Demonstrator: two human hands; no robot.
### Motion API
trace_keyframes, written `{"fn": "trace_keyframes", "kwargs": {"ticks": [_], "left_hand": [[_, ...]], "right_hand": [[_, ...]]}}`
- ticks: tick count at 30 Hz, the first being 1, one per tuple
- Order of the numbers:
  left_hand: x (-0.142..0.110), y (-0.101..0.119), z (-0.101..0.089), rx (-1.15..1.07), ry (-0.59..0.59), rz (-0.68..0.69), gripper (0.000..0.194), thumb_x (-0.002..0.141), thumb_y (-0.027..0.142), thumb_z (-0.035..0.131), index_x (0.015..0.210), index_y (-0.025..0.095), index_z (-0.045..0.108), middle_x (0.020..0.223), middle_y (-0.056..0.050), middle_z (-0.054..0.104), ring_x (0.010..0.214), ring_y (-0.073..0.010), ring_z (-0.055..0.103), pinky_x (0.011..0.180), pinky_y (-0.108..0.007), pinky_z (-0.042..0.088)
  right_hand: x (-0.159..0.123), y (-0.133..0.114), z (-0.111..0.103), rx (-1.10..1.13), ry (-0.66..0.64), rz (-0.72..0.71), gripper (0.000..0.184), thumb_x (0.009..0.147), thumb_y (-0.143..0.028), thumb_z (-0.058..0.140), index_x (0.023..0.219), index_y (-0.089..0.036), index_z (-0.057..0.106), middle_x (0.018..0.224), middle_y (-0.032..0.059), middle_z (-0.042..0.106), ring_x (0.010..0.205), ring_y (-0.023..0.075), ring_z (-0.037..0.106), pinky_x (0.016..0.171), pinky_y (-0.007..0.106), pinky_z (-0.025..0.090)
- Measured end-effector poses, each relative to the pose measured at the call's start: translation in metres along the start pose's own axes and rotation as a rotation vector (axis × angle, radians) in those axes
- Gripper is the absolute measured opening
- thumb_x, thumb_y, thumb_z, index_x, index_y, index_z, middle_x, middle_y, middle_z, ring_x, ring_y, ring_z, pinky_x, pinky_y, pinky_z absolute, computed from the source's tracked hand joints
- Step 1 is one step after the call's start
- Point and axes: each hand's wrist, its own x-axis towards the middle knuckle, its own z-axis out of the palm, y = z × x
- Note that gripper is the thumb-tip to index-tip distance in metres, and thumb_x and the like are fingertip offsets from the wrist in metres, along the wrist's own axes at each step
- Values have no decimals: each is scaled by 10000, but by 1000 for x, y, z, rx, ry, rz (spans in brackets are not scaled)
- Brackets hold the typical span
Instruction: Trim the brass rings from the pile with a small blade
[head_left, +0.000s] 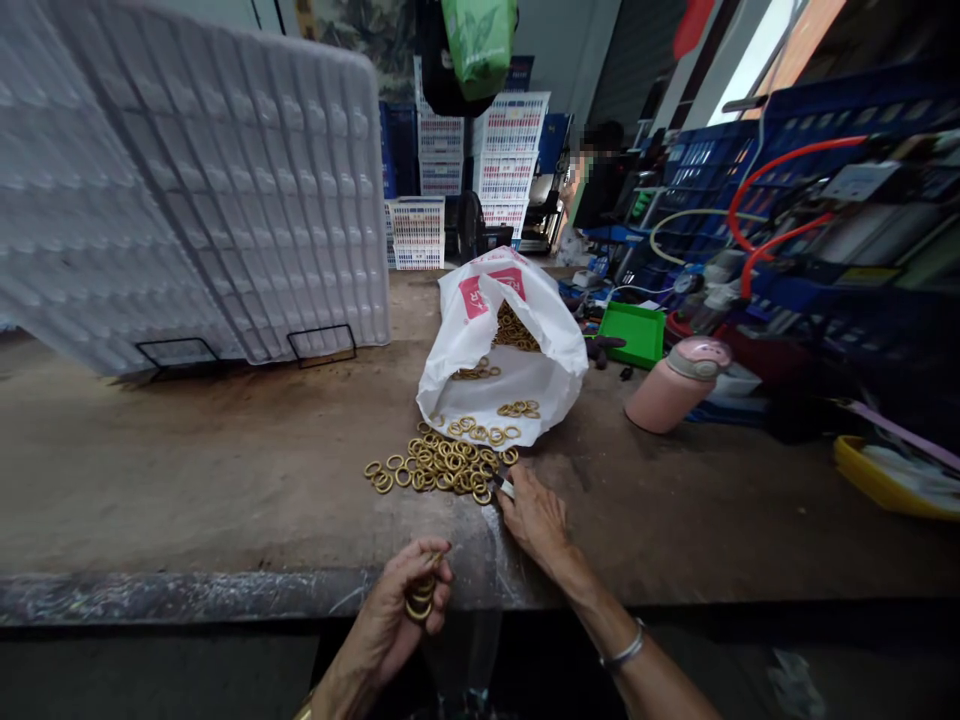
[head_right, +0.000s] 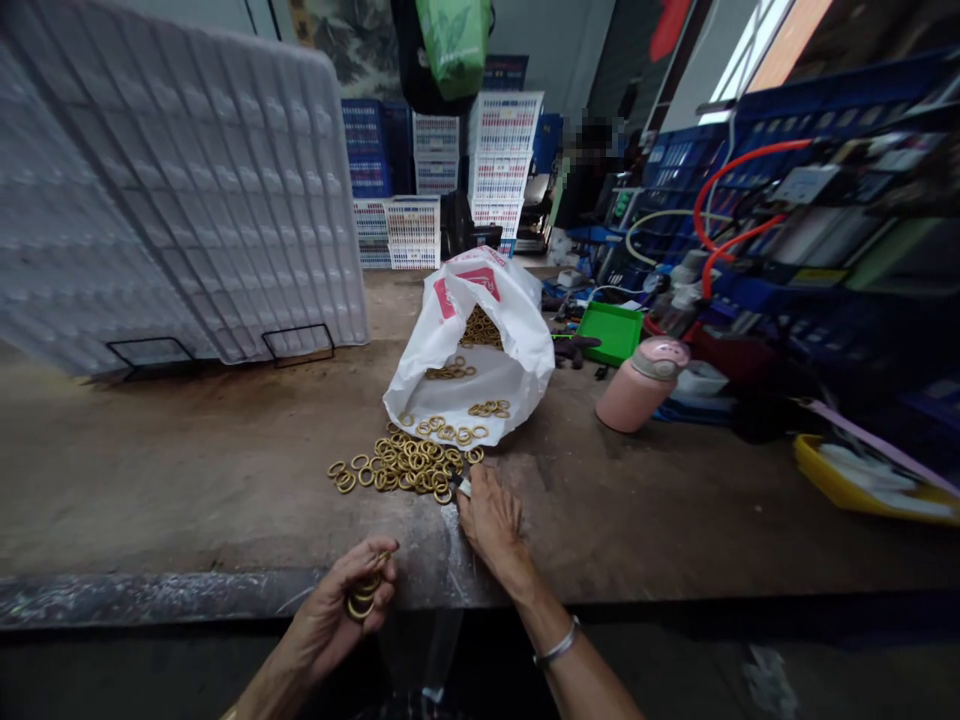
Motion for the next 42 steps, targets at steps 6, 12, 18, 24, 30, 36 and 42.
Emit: {"fn": "trace_keyframes", "kwargs": {"ticks": [6,12,18,24,30,36,42], "left_hand": [[5,5,-5,-115,86,12,248,640,262,723,712,132,524,756,-38,593,638,-107,563,442,-162,364],[8,5,1,142,111,189,289,674,355,694,787,150,523,654,15,549,548,-85,505,394,-159,357],[8,2,-1,461,248,319,359,725,482,595,815,138,551,615,21,533,439,-49,381,372,-159,300],[6,6,-8,805,310,519,251,755,386,562,704,143,601,557,22,516,494,-80,413,494,-198,347],[2,9,-6,945,252,586,197,764,327,544,702,150,605,612,11,539,578,-103,459,576,-211,375],[-3,11,-5,642,139,183,309,780,485,506,738,179,489,496,71,426,384,-53,335,384,-171,267],[-6,11,-4,430,25,126,289,796,447,514,726,169,474,517,62,442,396,-35,345,381,-149,253]], "right_hand": [[-8,-12,-9,284,-66,-29,103,796,-212,437,880,-179,486,718,23,593,657,160,549,569,249,309],[-31,-55,-15,919,-250,-34,102,778,-309,414,760,-210,434,569,-58,506,516,108,480,532,217,353],[-42,-75,-9,1044,-285,-24,155,743,-348,481,706,-207,430,551,-56,514,524,103,473,550,219,374],[-41,-72,-13,962,-305,-81,212,773,-403,452,738,-198,492,544,-55,489,514,104,444,526,219,350],[-42,-73,-10,863,-255,-152,263,788,-403,416,639,-194,475,568,-43,416,545,104,386,500,213,298],[-45,-74,-6,888,-260,-119,240,790,-370,402,645,-194,475,543,-48,412,510,99,383,474,208,289],[-46,-76,-13,938,-269,-119,237,794,-361,411,644,-194,484,538,-42,468,510,99,436,499,205,331]]}}
